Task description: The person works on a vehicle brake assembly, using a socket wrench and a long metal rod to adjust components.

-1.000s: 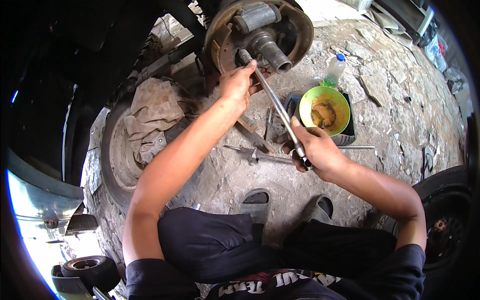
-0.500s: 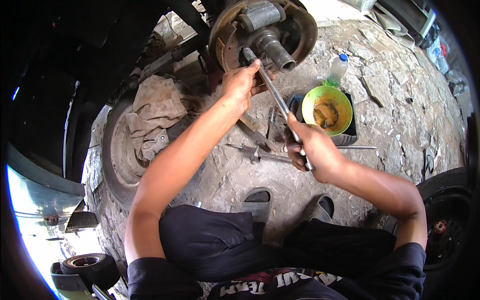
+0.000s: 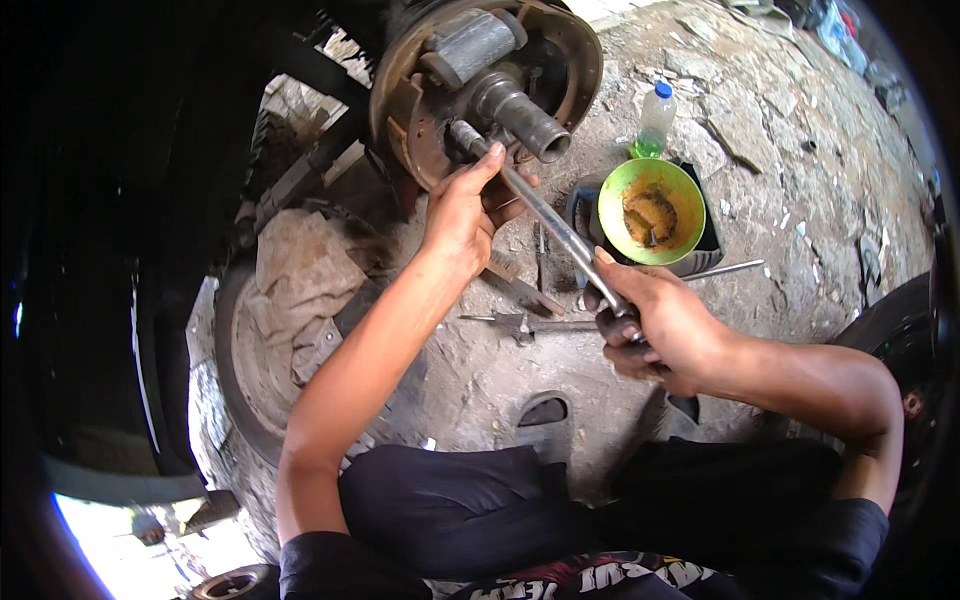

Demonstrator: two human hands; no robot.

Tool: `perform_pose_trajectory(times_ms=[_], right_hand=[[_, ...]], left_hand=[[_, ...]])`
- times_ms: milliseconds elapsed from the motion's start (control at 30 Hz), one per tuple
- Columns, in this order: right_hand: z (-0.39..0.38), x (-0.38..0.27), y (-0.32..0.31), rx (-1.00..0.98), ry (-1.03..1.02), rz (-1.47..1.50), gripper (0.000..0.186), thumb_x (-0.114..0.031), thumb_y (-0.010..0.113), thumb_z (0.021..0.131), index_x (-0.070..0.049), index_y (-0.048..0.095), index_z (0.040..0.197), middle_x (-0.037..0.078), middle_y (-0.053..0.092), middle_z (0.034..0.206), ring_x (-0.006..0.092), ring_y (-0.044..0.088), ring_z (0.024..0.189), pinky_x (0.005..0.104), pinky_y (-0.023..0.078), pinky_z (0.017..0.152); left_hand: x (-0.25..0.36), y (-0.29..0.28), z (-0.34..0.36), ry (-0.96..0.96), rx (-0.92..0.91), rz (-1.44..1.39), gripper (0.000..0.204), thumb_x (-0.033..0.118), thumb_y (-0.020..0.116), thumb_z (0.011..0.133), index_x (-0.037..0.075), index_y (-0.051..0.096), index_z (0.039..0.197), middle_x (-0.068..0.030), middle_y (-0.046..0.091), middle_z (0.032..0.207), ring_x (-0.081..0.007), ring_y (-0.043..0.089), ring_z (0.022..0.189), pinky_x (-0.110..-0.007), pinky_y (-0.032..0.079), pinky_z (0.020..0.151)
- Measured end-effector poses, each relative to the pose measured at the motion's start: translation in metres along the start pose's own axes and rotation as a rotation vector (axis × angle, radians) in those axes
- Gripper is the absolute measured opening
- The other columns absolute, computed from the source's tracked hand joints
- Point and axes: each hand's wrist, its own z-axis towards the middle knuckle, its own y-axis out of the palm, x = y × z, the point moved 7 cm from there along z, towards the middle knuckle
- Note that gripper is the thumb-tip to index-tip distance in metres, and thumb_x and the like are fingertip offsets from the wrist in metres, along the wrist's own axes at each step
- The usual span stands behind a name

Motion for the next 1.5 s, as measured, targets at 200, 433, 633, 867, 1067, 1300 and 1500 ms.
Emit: perform_pose_trajectory(times_ms=[200,433,633,867,1067,1300,1500], right_hand=[[0.012,0.002,-0.032,0.279,-0.135,-0.669,0.052,-0.051,0.042,0.101,-0.002,0.061,0.095,-0.001,0.045,0.060,0.0090,0.039,0.049,0.0252,0.028,0.043],[0.001,0.021,0.015,-0.179,0.319,0.247,0.056,-0.064,0.038,0.096,-0.017,0.038,0.066,-0.005,0.028,0.055,0.0079,0.024,0.040,0.0258,0.017,0.032],[0.010,0.001,-0.028,0.366,-0.356,-0.619,0.050,-0.051,0.043,0.100,-0.011,0.049,0.071,-0.002,0.037,0.055,0.0068,0.032,0.050,0.0242,0.028,0.045],[0.009,0.013,0.006,-0.176,0.291,0.157,0.063,-0.069,0.036,0.094,-0.012,0.046,0.069,-0.006,0.027,0.053,0.0046,0.019,0.039,0.0241,0.018,0.035],[0.001,-0.003,-0.015,0.347,-0.397,-0.886,0.036,-0.027,0.054,0.099,0.004,0.051,0.080,0.026,0.053,0.057,0.0433,0.058,0.056,0.0468,0.043,0.051],[-0.005,0.080,-0.082,0.300,-0.216,-0.974,0.034,-0.033,0.055,0.098,0.001,0.052,0.097,0.025,0.059,0.067,0.0423,0.062,0.064,0.0475,0.048,0.058],[0.046,0.090,-0.189,0.489,-0.335,-1.447,0.045,-0.044,0.057,0.094,0.000,0.058,0.084,0.023,0.060,0.062,0.0432,0.061,0.060,0.0497,0.049,0.055]], left_hand=[[-0.012,-0.001,0.002,0.008,-0.062,-0.065,0.023,0.023,0.064,0.094,0.003,0.060,0.105,-0.0121,0.068,0.092,-0.0211,0.068,0.090,-0.034,0.060,0.074],[-0.011,-0.002,0.002,0.050,-0.118,-0.113,0.029,0.028,0.060,0.096,0.004,0.056,0.110,-0.0113,0.067,0.099,-0.0224,0.069,0.091,-0.033,0.060,0.076],[-0.017,-0.004,0.004,0.070,-0.106,-0.092,0.026,0.022,0.060,0.096,0.002,0.056,0.111,-0.0125,0.065,0.103,-0.0252,0.067,0.098,-0.040,0.059,0.084],[-0.015,-0.002,0.003,0.078,-0.071,-0.168,0.026,0.027,0.063,0.095,0.002,0.061,0.104,-0.0107,0.068,0.092,-0.0236,0.070,0.084,-0.035,0.061,0.072],[-0.024,-0.004,0.007,0.081,-0.100,-0.026,0.026,0.030,0.063,0.094,0.004,0.061,0.099,-0.0122,0.069,0.091,-0.0229,0.070,0.084,-0.034,0.060,0.073],[-0.094,0.018,-0.034,-0.141,-0.482,0.168,0.032,0.018,0.056,0.097,-0.008,0.055,0.116,-0.0228,0.067,0.106,-0.0283,0.068,0.098,-0.038,0.060,0.081],[-0.164,-0.045,-0.003,-0.248,-0.511,0.872,0.048,0.030,0.067,0.091,-0.009,0.059,0.119,-0.0181,0.068,0.106,-0.0226,0.068,0.098,-0.033,0.056,0.079]])
